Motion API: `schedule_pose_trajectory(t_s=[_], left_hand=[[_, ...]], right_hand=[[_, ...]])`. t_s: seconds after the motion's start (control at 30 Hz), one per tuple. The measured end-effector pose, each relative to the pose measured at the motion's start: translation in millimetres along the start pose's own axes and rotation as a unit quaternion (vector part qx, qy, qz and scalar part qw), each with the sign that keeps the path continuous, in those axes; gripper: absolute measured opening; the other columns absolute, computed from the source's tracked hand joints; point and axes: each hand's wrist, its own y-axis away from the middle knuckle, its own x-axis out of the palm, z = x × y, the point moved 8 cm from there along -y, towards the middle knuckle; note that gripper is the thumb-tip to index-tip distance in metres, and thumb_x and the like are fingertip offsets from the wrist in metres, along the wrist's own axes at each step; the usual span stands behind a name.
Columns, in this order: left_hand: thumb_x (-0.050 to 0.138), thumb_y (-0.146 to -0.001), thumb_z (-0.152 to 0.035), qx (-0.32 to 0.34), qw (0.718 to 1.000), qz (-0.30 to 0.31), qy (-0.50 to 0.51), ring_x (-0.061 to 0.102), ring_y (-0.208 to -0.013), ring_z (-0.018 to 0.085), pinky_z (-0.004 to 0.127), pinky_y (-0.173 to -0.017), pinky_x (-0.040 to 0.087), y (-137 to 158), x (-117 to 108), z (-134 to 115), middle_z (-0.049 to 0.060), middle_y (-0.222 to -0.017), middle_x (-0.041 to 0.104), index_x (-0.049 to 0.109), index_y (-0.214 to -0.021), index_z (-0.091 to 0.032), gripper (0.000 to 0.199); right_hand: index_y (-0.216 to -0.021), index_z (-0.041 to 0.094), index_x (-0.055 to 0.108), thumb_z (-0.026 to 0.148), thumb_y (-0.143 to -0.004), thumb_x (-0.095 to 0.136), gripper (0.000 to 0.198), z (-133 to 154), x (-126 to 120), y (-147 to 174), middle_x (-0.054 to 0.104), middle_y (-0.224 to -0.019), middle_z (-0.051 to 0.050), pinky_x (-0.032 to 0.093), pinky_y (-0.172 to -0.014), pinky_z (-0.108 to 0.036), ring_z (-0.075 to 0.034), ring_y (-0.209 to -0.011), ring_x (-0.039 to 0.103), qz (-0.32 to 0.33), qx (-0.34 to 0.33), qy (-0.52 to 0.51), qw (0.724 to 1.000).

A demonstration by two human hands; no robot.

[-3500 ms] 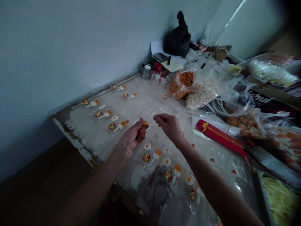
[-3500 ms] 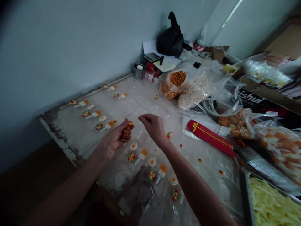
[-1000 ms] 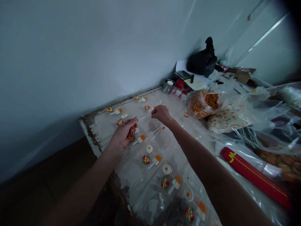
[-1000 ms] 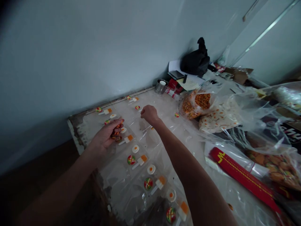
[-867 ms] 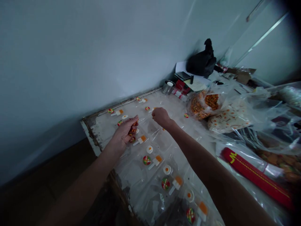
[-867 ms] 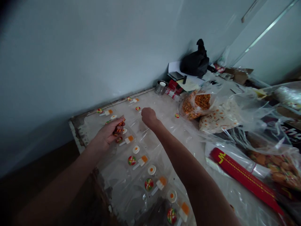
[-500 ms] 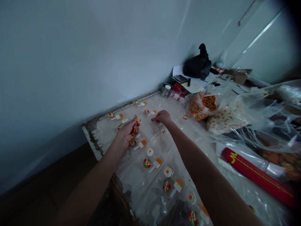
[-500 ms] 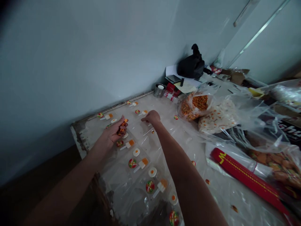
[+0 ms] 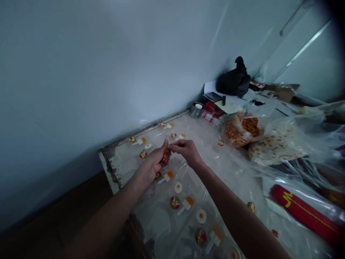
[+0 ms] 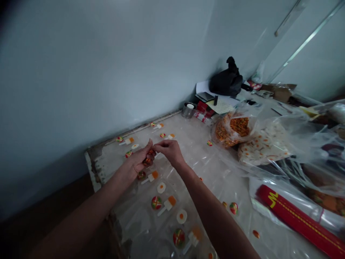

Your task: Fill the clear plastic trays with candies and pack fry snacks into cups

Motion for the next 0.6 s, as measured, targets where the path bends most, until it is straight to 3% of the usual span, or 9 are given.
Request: schedule_pose_trajectory(t_s=[0.07, 0.13, 0.2, 0.27, 0.37, 0.5, 0.6], left_hand=[[0.080, -0.077, -0.056, -0.006, 1.000, -0.019, 0.024, 0.042, -0.044, 0.005, 0.017, -0.042, 0.032, 0, -4, -4, -0.001, -0.061, 0.053, 0.065, -0.081, -0.013, 0.046], [0.073, -0.087, -0.047, -0.010, 0.997, -0.041, 0.064, 0.043, -0.043, 0.005, 0.017, -0.042, 0.033, 2, -11, -11, -0.001, -0.061, 0.052, 0.066, -0.084, -0.011, 0.037], [0.057, -0.096, -0.033, -0.027, 0.993, -0.052, 0.099, 0.043, -0.042, 0.006, 0.016, -0.040, 0.032, 4, -17, -18, 0.000, -0.060, 0.050, 0.066, -0.085, -0.009, 0.028], [0.046, -0.095, -0.018, -0.044, 0.991, -0.051, 0.117, 0.042, -0.041, 0.006, 0.016, -0.038, 0.031, 6, -21, -23, 0.000, -0.061, 0.051, 0.066, -0.086, -0.007, 0.024], [0.047, -0.088, -0.006, -0.028, 0.993, -0.038, 0.104, 0.041, -0.040, 0.004, 0.014, -0.036, 0.028, 8, -23, -30, 0.001, -0.066, 0.055, 0.067, -0.091, -0.007, 0.020], [0.059, -0.088, -0.008, 0.023, 0.997, -0.030, 0.062, 0.043, -0.044, 0.003, 0.014, -0.037, 0.030, 6, -26, -36, 0.003, -0.075, 0.062, 0.069, -0.091, -0.008, 0.010], [0.066, -0.089, -0.015, 0.023, 0.998, -0.039, 0.050, 0.046, -0.046, 0.003, 0.015, -0.041, 0.036, 3, -30, -35, 0.002, -0.071, 0.061, 0.067, -0.081, -0.008, 0.011]], right_hand=[[-0.084, 0.015, 0.079, 0.040, -0.064, 0.087, 0.033, -12, -17, -17, 0.073, -0.070, -0.003, 0.044, -0.054, -0.022, -0.013, -0.059, 0.062, -0.050, 0.049, -0.014, 0.997], [-0.087, 0.014, 0.078, 0.037, -0.062, 0.087, 0.036, -18, -32, -42, 0.073, -0.068, -0.003, 0.045, -0.053, -0.022, -0.014, -0.057, 0.063, -0.106, 0.057, 0.010, 0.993], [-0.087, 0.013, 0.078, 0.033, -0.066, 0.085, 0.030, -19, -39, -70, 0.073, -0.068, -0.002, 0.048, -0.056, -0.022, -0.015, -0.060, 0.066, -0.138, 0.038, 0.106, 0.984], [-0.086, 0.014, 0.078, 0.031, -0.073, 0.081, 0.021, -18, -32, -94, 0.075, -0.071, -0.002, 0.049, -0.061, -0.023, -0.016, -0.065, 0.068, -0.131, 0.012, 0.265, 0.955], [-0.084, 0.018, 0.080, 0.028, -0.079, 0.080, 0.011, -21, -12, -111, 0.077, -0.082, -0.004, 0.049, -0.072, -0.025, -0.017, -0.076, 0.070, -0.096, -0.011, 0.426, 0.900], [-0.094, 0.018, 0.082, 0.027, -0.089, 0.071, 0.015, -22, 1, -104, 0.076, -0.108, -0.011, 0.046, -0.084, -0.027, -0.020, -0.097, 0.068, -0.081, -0.022, 0.475, 0.876], [-0.098, 0.019, 0.082, 0.023, -0.094, 0.063, 0.020, -22, 1, -103, 0.077, -0.106, -0.010, 0.044, -0.083, -0.025, -0.019, -0.097, 0.068, -0.057, -0.011, 0.497, 0.866]])
